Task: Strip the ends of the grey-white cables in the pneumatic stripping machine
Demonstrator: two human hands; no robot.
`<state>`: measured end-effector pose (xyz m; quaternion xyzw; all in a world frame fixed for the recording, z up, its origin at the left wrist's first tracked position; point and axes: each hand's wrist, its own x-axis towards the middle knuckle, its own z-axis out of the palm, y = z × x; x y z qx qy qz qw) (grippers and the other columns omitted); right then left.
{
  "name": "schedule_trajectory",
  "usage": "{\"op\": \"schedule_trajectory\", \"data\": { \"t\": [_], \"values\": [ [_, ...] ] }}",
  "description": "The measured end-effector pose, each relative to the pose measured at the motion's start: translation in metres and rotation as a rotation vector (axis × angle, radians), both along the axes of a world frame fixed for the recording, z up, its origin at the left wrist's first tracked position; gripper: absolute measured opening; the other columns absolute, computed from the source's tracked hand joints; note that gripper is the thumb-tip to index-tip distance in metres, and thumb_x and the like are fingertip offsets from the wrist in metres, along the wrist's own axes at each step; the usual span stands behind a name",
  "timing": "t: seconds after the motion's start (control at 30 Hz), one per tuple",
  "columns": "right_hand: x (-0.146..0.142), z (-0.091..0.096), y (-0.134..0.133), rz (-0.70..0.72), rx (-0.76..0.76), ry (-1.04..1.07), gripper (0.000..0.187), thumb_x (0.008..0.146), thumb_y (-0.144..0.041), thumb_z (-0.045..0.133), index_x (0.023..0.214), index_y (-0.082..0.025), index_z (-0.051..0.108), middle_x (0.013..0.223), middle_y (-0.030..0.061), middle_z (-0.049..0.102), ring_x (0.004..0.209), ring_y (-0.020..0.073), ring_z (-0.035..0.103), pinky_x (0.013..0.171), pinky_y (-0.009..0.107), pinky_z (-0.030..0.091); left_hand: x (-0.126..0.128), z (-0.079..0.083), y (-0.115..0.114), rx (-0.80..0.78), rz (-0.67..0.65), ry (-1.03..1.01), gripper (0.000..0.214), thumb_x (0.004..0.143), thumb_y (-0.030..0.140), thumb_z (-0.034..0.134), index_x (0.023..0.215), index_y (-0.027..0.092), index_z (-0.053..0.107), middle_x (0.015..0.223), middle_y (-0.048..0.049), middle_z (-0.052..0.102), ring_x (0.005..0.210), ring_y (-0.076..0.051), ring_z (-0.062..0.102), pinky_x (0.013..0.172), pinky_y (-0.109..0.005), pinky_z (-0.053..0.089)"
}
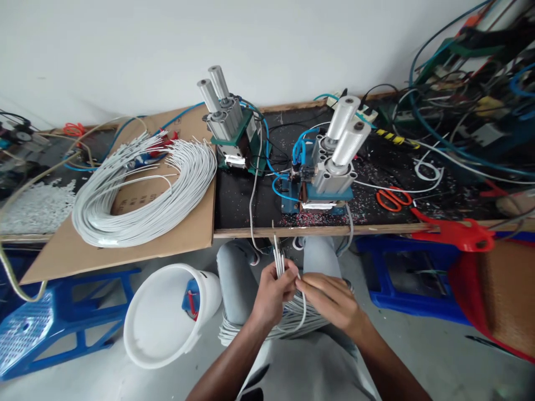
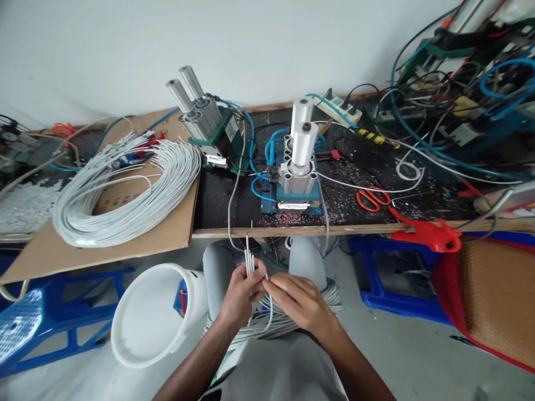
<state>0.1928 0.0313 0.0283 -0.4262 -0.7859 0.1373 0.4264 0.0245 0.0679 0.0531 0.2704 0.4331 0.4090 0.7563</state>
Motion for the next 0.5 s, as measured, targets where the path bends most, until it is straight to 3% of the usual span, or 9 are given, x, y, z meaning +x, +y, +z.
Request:
{"op": "schedule_trajectory", "data": {
  "t": [0.13, 0.23, 0.37, 0.5],
  "values": [
    [0.014, -0.018, 0.030, -0.291, 0.184, -0.006, 0.057, 0.081, -0.006, 0.065, 0.132, -0.031, 0.058, 0.107, 0.0037, 0.078, 0.093, 0.0193, 0.076, 0.086, 0.028, 0.064, -0.005, -0.001, 0.004, 0.003, 0.022, 0.010, 0.029, 0.083, 0.037, 0.073, 0.096, 0.015, 0.060, 0.055, 0.0110, 0.025, 0.048, -0.006, 0.013, 0.042, -0.018, 0.012],
    [0.022, -0.032, 0.062, -0.479, 0.257, 0.032, 0.045, 0.082, -0.008, 0.067, 0.124, -0.025, 0.064, 0.107, 0.0067, 0.078, 0.093, 0.0198, 0.076, 0.087, 0.030, 0.063, -0.013, -0.001, 0.002, 0.007, 0.027, 0.019, 0.029, 0.081, 0.037, 0.075, 0.089, 0.015, 0.059, 0.055, 0.0108, 0.026, 0.048, -0.005, 0.013, 0.042, -0.018, 0.011],
    [0.022, -0.037, 0.092, -0.558, 0.289, 0.080, 0.030, 0.084, -0.011, 0.066, 0.112, -0.021, 0.069, 0.104, 0.0078, 0.079, 0.096, 0.0199, 0.075, 0.089, 0.032, 0.062, -0.019, -0.002, -0.003, 0.022, 0.048, 0.039, 0.027, 0.083, 0.037, 0.073, 0.087, 0.015, 0.058, 0.054, 0.0105, 0.027, 0.048, -0.005, 0.014, 0.042, -0.018, 0.011],
    [0.016, -0.037, 0.105, -0.593, 0.284, 0.122, 0.021, 0.086, -0.014, 0.064, 0.105, -0.019, 0.070, 0.101, 0.0083, 0.079, 0.096, 0.0188, 0.074, 0.089, 0.032, 0.062, -0.021, -0.005, -0.006, 0.025, 0.057, 0.052, 0.026, 0.085, 0.037, 0.072, 0.085, 0.016, 0.057, 0.054, 0.0103, 0.028, 0.047, -0.005, 0.015, 0.042, -0.018, 0.013]
  ]
}}
